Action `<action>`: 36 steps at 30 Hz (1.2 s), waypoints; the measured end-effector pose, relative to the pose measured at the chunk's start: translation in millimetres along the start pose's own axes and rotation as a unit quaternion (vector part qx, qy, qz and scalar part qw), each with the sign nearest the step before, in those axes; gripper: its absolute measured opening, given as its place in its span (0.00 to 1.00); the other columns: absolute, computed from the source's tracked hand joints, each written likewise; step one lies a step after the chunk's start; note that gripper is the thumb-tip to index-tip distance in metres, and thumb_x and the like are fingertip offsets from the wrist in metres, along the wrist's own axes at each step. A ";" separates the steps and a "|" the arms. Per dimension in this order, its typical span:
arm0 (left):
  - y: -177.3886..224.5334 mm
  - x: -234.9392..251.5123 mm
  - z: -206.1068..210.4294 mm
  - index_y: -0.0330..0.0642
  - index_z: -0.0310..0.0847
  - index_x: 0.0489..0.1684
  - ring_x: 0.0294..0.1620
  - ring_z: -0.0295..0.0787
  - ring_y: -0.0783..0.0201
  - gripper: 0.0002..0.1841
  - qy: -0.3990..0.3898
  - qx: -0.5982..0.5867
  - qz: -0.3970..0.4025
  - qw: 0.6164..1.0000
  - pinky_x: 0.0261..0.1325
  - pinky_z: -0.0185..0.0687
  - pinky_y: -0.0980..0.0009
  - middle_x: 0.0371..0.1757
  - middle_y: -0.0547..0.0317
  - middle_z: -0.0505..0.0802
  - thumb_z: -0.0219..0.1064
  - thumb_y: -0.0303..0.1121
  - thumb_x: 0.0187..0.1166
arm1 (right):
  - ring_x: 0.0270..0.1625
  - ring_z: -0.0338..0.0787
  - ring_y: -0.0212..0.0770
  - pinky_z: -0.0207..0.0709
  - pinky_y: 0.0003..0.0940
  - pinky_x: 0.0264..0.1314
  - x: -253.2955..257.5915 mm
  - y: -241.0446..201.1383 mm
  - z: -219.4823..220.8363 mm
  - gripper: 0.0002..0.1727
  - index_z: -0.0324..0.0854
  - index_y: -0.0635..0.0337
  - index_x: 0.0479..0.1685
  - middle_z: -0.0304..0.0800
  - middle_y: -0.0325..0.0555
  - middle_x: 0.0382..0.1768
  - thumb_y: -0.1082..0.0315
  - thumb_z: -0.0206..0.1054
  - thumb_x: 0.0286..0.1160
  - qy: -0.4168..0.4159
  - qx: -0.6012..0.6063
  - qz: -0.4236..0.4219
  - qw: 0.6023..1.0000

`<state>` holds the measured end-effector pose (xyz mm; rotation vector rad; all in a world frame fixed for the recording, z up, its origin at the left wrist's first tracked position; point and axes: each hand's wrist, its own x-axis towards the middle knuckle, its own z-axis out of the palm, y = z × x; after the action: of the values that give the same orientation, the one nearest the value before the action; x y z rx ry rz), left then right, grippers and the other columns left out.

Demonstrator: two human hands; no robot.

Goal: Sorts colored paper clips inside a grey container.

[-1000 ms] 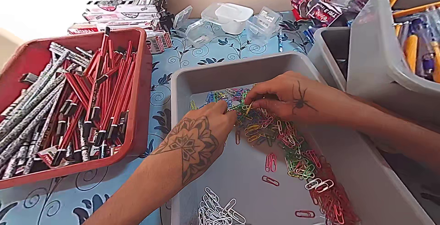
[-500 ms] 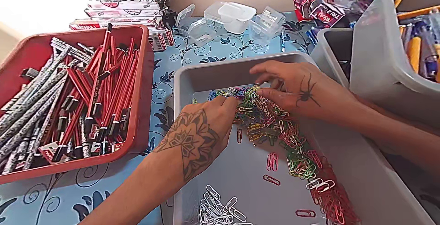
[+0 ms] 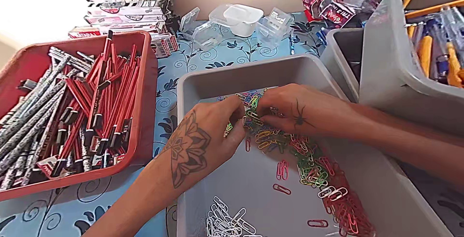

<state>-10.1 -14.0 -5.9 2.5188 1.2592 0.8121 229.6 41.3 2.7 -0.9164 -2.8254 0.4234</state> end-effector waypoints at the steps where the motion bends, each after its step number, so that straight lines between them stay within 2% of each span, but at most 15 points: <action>1: 0.6 -0.2 -0.7 0.48 0.84 0.39 0.18 0.71 0.85 0.05 -0.005 -0.010 -0.010 1.000 0.20 0.63 0.87 0.22 0.75 0.83 0.63 0.34 0.74 | 0.40 0.88 0.38 0.79 0.38 0.38 0.5 -0.8 -0.6 0.06 0.88 0.58 0.42 0.89 0.41 0.37 0.68 0.67 0.76 -0.010 -0.001 0.004 1.000; 4: 1.0 -0.5 -2.0 0.48 0.84 0.36 0.17 0.70 0.86 0.04 -0.004 -0.022 -0.022 1.000 0.18 0.62 0.87 0.22 0.76 0.82 0.64 0.34 0.71 | 0.45 0.90 0.42 0.82 0.42 0.42 1.6 -1.5 -1.0 0.07 0.89 0.58 0.47 0.91 0.44 0.40 0.68 0.68 0.77 -0.026 -0.010 0.008 1.000; 8: -0.5 0.7 -2.0 0.49 0.85 0.32 0.13 0.65 0.86 0.04 -0.002 -0.033 -0.003 0.999 0.15 0.58 0.88 0.19 0.76 0.79 0.66 0.34 0.68 | 0.43 0.89 0.40 0.80 0.39 0.41 -0.3 -1.4 -1.3 0.08 0.89 0.59 0.44 0.89 0.44 0.38 0.70 0.64 0.77 -0.011 -0.006 -0.003 1.000; 10: -1.9 -0.3 -5.2 0.50 0.85 0.30 0.15 0.67 0.88 0.03 -0.034 -0.081 0.030 0.996 0.16 0.61 0.89 0.19 0.78 0.81 0.66 0.34 0.67 | 0.40 0.88 0.39 0.79 0.37 0.37 -1.1 -0.7 -1.2 0.08 0.88 0.59 0.44 0.87 0.43 0.36 0.69 0.63 0.77 -0.004 -0.007 -0.001 1.000; 13: -3.0 -9.2 -18.5 0.52 0.86 0.32 0.20 0.73 0.89 0.05 -0.210 -0.158 0.123 0.957 0.21 0.67 0.91 0.22 0.79 0.83 0.64 0.36 0.73 | 0.41 0.88 0.41 0.79 0.38 0.38 1.2 -1.6 -0.9 0.10 0.88 0.59 0.49 0.87 0.43 0.37 0.66 0.63 0.81 -0.009 -0.024 0.008 1.000; 15: 4.8 -14.8 -27.0 0.46 0.90 0.33 0.23 0.79 0.76 0.07 -0.349 -0.189 0.146 0.906 0.24 0.71 0.76 0.23 0.69 0.86 0.64 0.32 0.75 | 0.44 0.89 0.40 0.80 0.38 0.43 2.8 -2.0 0.2 0.14 0.88 0.57 0.55 0.88 0.43 0.40 0.60 0.63 0.84 -0.015 -0.018 0.006 1.000; 18: 1.1 -22.6 -19.2 0.41 0.92 0.36 0.34 0.91 0.62 0.11 -0.414 -0.233 0.210 0.855 0.31 0.81 0.64 0.34 0.57 0.93 0.66 0.37 0.78 | 0.48 0.91 0.42 0.82 0.40 0.47 3.5 -1.5 2.4 0.13 0.90 0.56 0.53 0.91 0.44 0.43 0.59 0.67 0.82 -0.026 -0.018 -0.020 0.999; 20: -3.1 -22.3 -17.4 0.46 0.92 0.39 0.36 0.90 0.71 0.15 -0.355 -0.213 0.211 0.886 0.36 0.83 0.74 0.37 0.63 0.94 0.62 0.43 0.83 | 0.45 0.90 0.41 0.82 0.39 0.45 4.8 -1.1 4.6 0.08 0.90 0.56 0.47 0.89 0.44 0.40 0.64 0.68 0.79 -0.011 -0.025 -0.043 0.999; 22: -4.4 -18.0 -16.0 0.49 0.91 0.40 0.29 0.82 0.84 0.15 -0.251 -0.178 0.157 0.938 0.30 0.76 0.87 0.30 0.73 0.89 0.59 0.43 0.86 | 0.43 0.89 0.40 0.81 0.37 0.42 4.4 0.0 5.3 0.08 0.90 0.55 0.44 0.89 0.43 0.38 0.66 0.66 0.77 0.008 -0.024 -0.058 0.998; 24: -4.0 -11.7 -16.6 0.54 0.90 0.34 0.22 0.78 0.88 0.11 -0.155 -0.107 0.067 0.980 0.23 0.72 0.89 0.23 0.80 0.86 0.63 0.43 0.81 | 0.42 0.89 0.37 0.81 0.33 0.41 3.4 1.2 3.8 0.10 0.91 0.54 0.46 0.89 0.41 0.40 0.65 0.65 0.78 0.023 -0.013 -0.063 0.998; 27: -4.8 -3.0 -18.6 0.53 0.90 0.33 0.18 0.78 0.80 0.08 -0.077 -0.023 -0.033 0.996 0.21 0.72 0.79 0.21 0.75 0.86 0.67 0.40 0.79 | 0.38 0.87 0.31 0.80 0.27 0.37 1.7 2.6 3.9 0.10 0.91 0.52 0.46 0.89 0.38 0.37 0.64 0.63 0.79 0.043 -0.003 -0.077 0.996; 29: -6.3 -1.1 -16.4 0.49 0.89 0.33 0.17 0.74 0.76 0.09 -0.026 -0.004 -0.060 0.998 0.20 0.65 0.76 0.19 0.70 0.83 0.65 0.37 0.81 | 0.35 0.86 0.27 0.78 0.24 0.36 -0.5 -1.3 3.6 0.10 0.91 0.53 0.44 0.89 0.34 0.35 0.65 0.63 0.78 0.047 0.023 -0.093 0.994; 31: -8.8 -1.1 -14.6 0.45 0.88 0.35 0.15 0.71 0.73 0.09 0.004 -0.013 -0.072 0.997 0.19 0.61 0.75 0.18 0.65 0.81 0.64 0.35 0.84 | 0.33 0.84 0.18 0.76 0.13 0.34 -2.5 -10.1 -0.3 0.09 0.92 0.55 0.42 0.91 0.29 0.33 0.65 0.67 0.76 0.011 0.150 -0.115 0.982; 33: -12.4 -1.5 -10.5 0.46 0.87 0.35 0.16 0.73 0.71 0.09 0.013 -0.006 -0.077 0.997 0.19 0.62 0.73 0.19 0.65 0.81 0.63 0.35 0.84 | 0.34 0.86 0.14 0.79 0.08 0.35 -1.8 -16.8 -5.8 0.10 0.92 0.60 0.48 0.93 0.28 0.34 0.66 0.69 0.79 -0.072 0.319 -0.107 0.939; 36: -11.8 -2.1 -5.0 0.44 0.88 0.36 0.20 0.79 0.62 0.10 -0.018 0.055 -0.066 0.996 0.22 0.67 0.64 0.20 0.61 0.83 0.63 0.36 0.84 | 0.36 0.86 0.13 0.78 0.07 0.37 1.2 -11.3 -1.2 0.09 0.93 0.57 0.47 0.93 0.28 0.36 0.66 0.67 0.80 -0.011 0.239 -0.097 0.966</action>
<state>-21.9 -8.8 -7.5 2.4901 1.4777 0.6826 222.6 33.5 7.3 -0.5328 -2.6066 1.0291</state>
